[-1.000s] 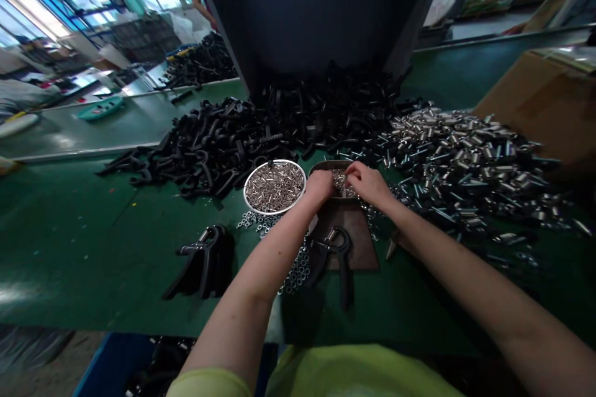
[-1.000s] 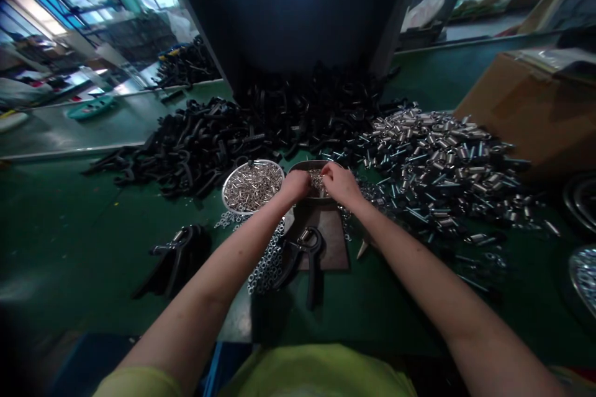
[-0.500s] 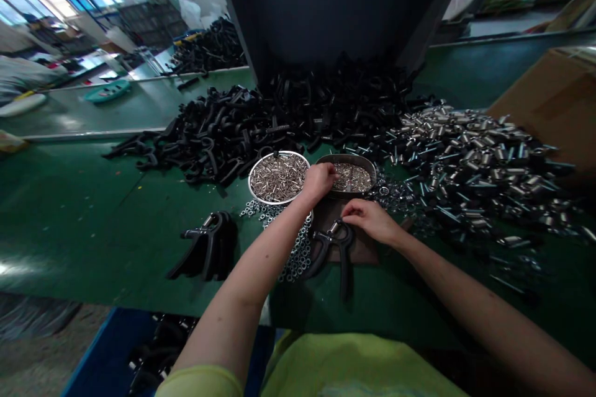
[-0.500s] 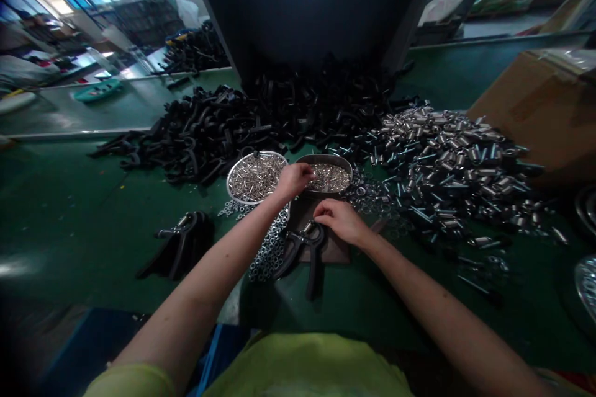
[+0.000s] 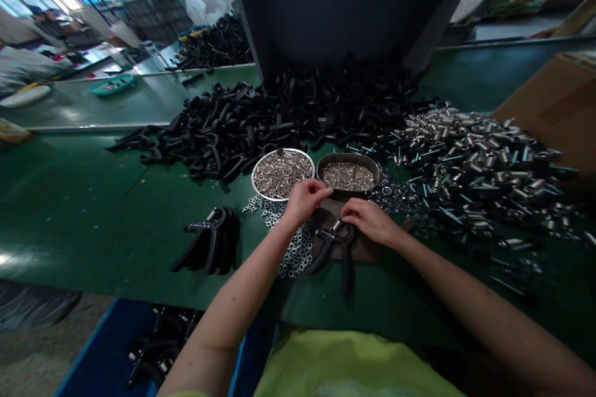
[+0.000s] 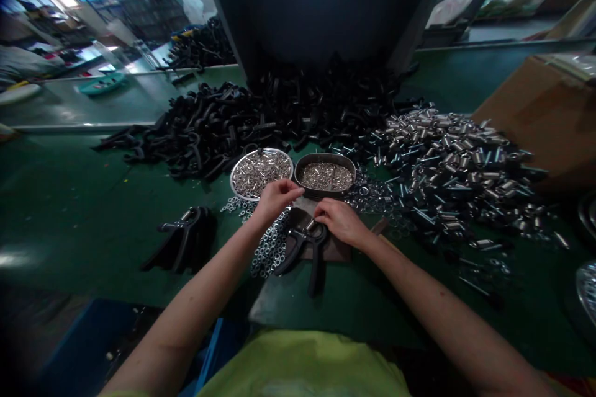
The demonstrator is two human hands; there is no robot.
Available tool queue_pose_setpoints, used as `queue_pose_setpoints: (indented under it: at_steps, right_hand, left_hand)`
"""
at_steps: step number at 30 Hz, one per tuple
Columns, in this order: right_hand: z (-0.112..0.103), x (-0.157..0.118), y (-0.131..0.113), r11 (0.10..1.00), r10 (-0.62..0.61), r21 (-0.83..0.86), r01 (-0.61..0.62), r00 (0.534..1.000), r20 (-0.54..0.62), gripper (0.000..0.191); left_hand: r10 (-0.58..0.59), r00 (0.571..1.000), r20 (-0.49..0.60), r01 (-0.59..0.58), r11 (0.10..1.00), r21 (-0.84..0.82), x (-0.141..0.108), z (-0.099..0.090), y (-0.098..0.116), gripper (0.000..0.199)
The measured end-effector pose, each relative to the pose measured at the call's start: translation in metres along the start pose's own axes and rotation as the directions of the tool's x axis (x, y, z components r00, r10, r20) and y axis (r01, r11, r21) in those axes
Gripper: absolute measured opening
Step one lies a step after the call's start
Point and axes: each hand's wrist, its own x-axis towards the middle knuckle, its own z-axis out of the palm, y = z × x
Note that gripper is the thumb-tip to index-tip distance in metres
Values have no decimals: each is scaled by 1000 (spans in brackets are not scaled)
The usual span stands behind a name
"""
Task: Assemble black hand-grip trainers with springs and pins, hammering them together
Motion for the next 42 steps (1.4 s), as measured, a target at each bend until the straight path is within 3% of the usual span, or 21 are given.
queue_pose_setpoints:
  at_steps: [8, 14, 20, 23, 26, 30, 34, 36, 38, 42]
  right_hand:
    - [-2, 1, -10, 992, 16, -124, -10, 999, 51, 9]
    - [-3, 11, -9, 982, 116, -163, -96, 986, 120, 5]
    - [0, 2, -6, 989, 99, -119, -89, 991, 85, 9]
    - [-6, -28, -3, 989, 108, -97, -111, 994, -29, 15]
    - [-18, -80, 11, 962, 179, -178, -207, 970, -163, 20]
    - [-25, -162, 44, 820, 295, -417, -393, 914, -279, 37]
    - [-18, -205, 63, 722, 434, -397, -567, 818, -379, 36]
    - [-19, -202, 56, 711, 507, -304, -634, 762, -403, 33]
    - [-23, -188, 38, 756, 540, -176, -630, 753, -376, 32]
    - [-31, -149, -13, 914, 402, 89, -395, 856, -325, 39]
  left_hand:
    - [-73, 997, 30, 73, 997, -7, -57, -13, -13, 21]
    - [97, 988, 124, -128, 954, 273, -68, 0, -12, 14]
    - [163, 967, 195, -225, 904, 364, -70, 17, -20, 13]
    - [149, 972, 179, -210, 895, 394, -71, 20, -22, 14]
    - [144, 971, 193, -211, 896, 390, -71, 21, -21, 15]
    - [47, 977, 206, -126, 912, 391, -66, 22, -19, 16]
    - [-83, 975, 209, -8, 917, 399, -60, 23, -19, 18]
    - [-107, 970, 219, 18, 928, 373, -59, 22, -20, 18]
    - [-119, 966, 229, 34, 939, 343, -59, 21, -22, 17]
    - [-123, 967, 224, 41, 940, 338, -59, 20, -24, 18]
